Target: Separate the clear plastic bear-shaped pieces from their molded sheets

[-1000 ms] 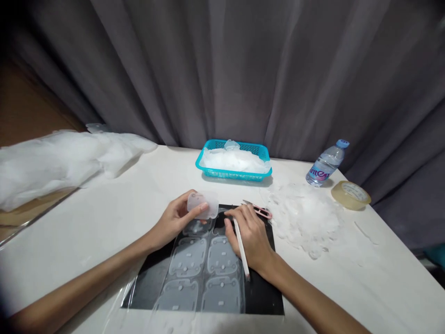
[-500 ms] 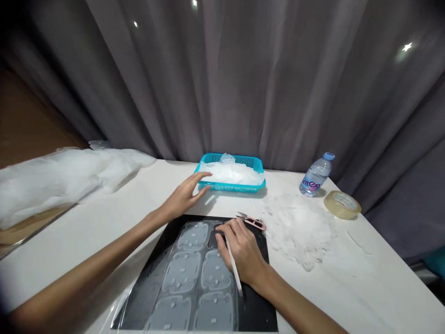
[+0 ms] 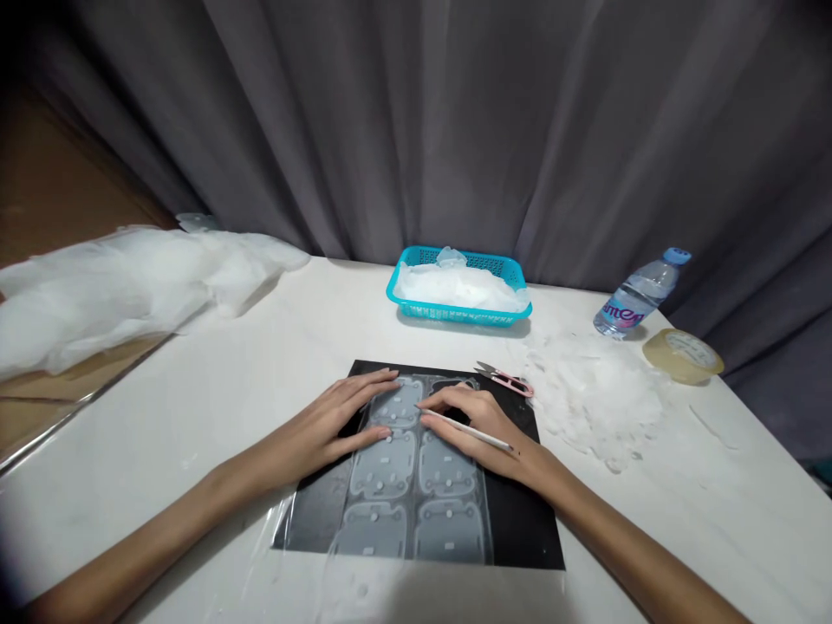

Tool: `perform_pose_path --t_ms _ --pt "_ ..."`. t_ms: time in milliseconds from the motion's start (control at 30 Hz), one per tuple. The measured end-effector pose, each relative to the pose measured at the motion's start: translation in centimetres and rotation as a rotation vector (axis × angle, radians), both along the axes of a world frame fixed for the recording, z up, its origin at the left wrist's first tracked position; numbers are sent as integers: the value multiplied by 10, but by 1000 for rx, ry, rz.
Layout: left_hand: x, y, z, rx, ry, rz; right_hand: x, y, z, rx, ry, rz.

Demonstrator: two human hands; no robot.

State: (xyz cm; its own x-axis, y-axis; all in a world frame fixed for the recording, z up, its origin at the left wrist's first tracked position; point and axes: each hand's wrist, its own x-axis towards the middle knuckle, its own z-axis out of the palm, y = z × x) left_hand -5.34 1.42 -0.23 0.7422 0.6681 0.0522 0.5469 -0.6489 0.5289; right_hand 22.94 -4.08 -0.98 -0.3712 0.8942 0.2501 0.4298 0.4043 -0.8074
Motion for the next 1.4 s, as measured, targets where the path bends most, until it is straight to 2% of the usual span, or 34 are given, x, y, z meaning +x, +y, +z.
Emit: perform_pose_path --t_ms 100,267,467,800,1033,1300,1400 --pt "-1 1 -1 10 7 -22 -10 2 9 -25 17 78" --pt "-3 2 -1 -21 74 -38 -19 1 10 -80 0 84" --pt "-3 4 -1 -45 73 -63 -20 -2 1 105 -117 151" --pt "0 7 -2 5 1 -41 -19 -3 2 177 -175 150" --pt "0 8 -5 46 20 -36 -23 -5 -1 294 -249 145" --pt "1 8 -5 70 34 -37 -20 -10 16 337 -379 115" --pt "1 7 -5 63 34 -37 -20 -11 14 393 -382 127"
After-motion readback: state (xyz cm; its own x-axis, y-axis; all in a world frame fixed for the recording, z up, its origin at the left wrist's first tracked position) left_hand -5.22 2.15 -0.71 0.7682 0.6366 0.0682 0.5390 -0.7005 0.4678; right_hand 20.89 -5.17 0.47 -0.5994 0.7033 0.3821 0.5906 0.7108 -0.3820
